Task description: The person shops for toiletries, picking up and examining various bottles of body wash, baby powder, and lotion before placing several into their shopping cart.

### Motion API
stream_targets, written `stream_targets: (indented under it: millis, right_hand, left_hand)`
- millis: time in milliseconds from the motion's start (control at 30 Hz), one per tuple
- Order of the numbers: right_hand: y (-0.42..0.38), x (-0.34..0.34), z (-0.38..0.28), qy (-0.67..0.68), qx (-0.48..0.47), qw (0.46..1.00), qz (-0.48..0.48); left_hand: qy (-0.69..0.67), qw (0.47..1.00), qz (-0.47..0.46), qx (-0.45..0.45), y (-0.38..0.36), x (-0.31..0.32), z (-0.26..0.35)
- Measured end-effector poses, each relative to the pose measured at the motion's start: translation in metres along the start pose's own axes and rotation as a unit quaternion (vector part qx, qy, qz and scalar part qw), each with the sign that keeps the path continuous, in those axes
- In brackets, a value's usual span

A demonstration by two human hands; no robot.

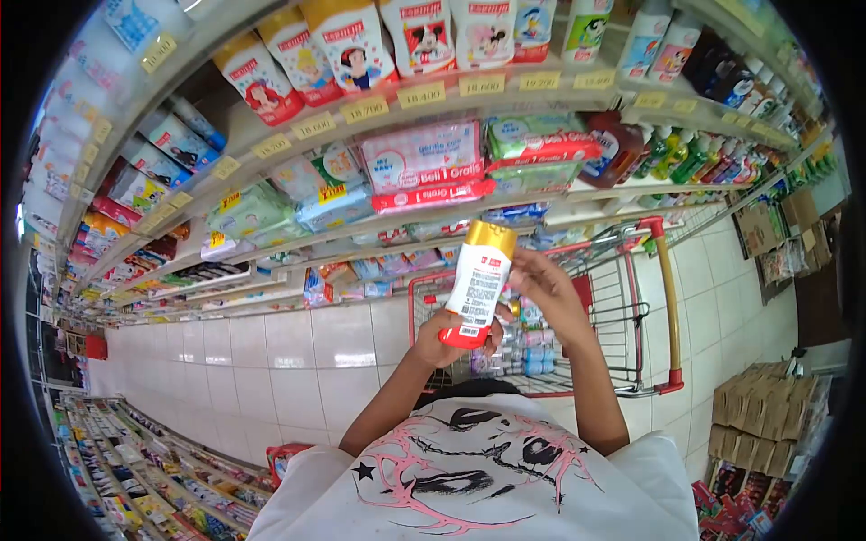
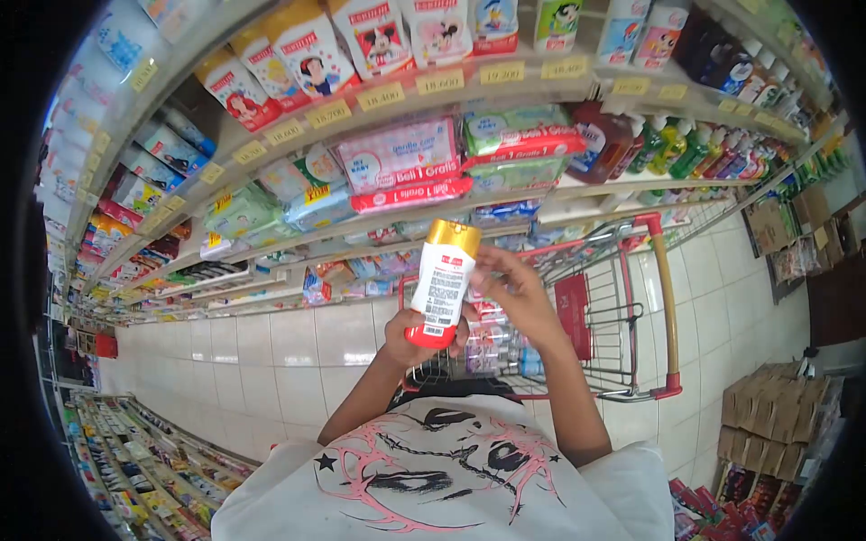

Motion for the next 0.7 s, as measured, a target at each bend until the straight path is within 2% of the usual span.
stream_targets:
  millis: [67, 133, 167, 200, 233, 267, 300, 333, 433, 533, 700]
  right_hand:
    - [0.003, 0.004, 0.001, -0.001, -0.002, 0.997, -0.071]
    - [0.003, 0.010, -0.010, 0.012, -0.016, 0.997, -0.080]
    - [0.002, 0.008, -0.019, -0.062, -0.032, 0.997, -0.030]
    - [0.000, 0.005, -0.026, -0.132, -0.045, 0.990, 0.022]
    - [0.000, 0.002, -0.024, -0.154, -0.049, 0.987, 0.018]
    - [0.002, 0.003, -0.028, -0.155, -0.047, 0.987, 0.013]
    - [0.005, 0.009, -0.029, -0.027, -0.048, 0.998, -0.032]
    - [0.007, 0.015, -0.030, 0.102, -0.047, 0.991, -0.074]
    - [0.011, 0.012, -0.043, 0.103, -0.050, 0.992, -0.055]
    - [0.013, 0.010, -0.054, 0.117, -0.045, 0.991, -0.049]
    - [0.015, 0.011, -0.063, 0.065, -0.059, 0.995, -0.051]
  left_hand:
    - [0.022, 0.998, -0.044, -0.025, 0.006, 0.008, 0.000]
    - [0.090, 0.993, 0.005, -0.071, 0.007, 0.004, -0.002]
    - [0.262, 0.960, 0.088, -0.051, 0.011, 0.004, 0.005]
    - [0.421, 0.890, 0.175, -0.029, 0.013, 0.009, 0.014]
    - [0.423, 0.889, 0.176, -0.023, 0.019, 0.016, 0.017]
    - [0.561, 0.798, 0.219, 0.011, 0.022, 0.026, 0.030]
    - [0.679, 0.686, 0.258, 0.038, 0.021, 0.040, 0.039]
    - [0.675, 0.689, 0.264, 0.034, 0.022, 0.049, 0.043]
    - [0.728, 0.638, 0.249, -0.035, 0.027, 0.078, 0.059]
    - [0.740, 0.623, 0.253, 0.009, 0.026, 0.085, 0.061]
    - [0.714, 0.646, 0.267, 0.030, 0.023, 0.082, 0.060]
Point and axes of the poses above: each hand's wrist, its own y-axis towards the middle knuckle, its own x-axis out of the palm, z = x × y, the point moved 6 cm from there along y, towards the middle knuckle, and after that the axes turned 14 degrees about -z, right-handed, at the moved point
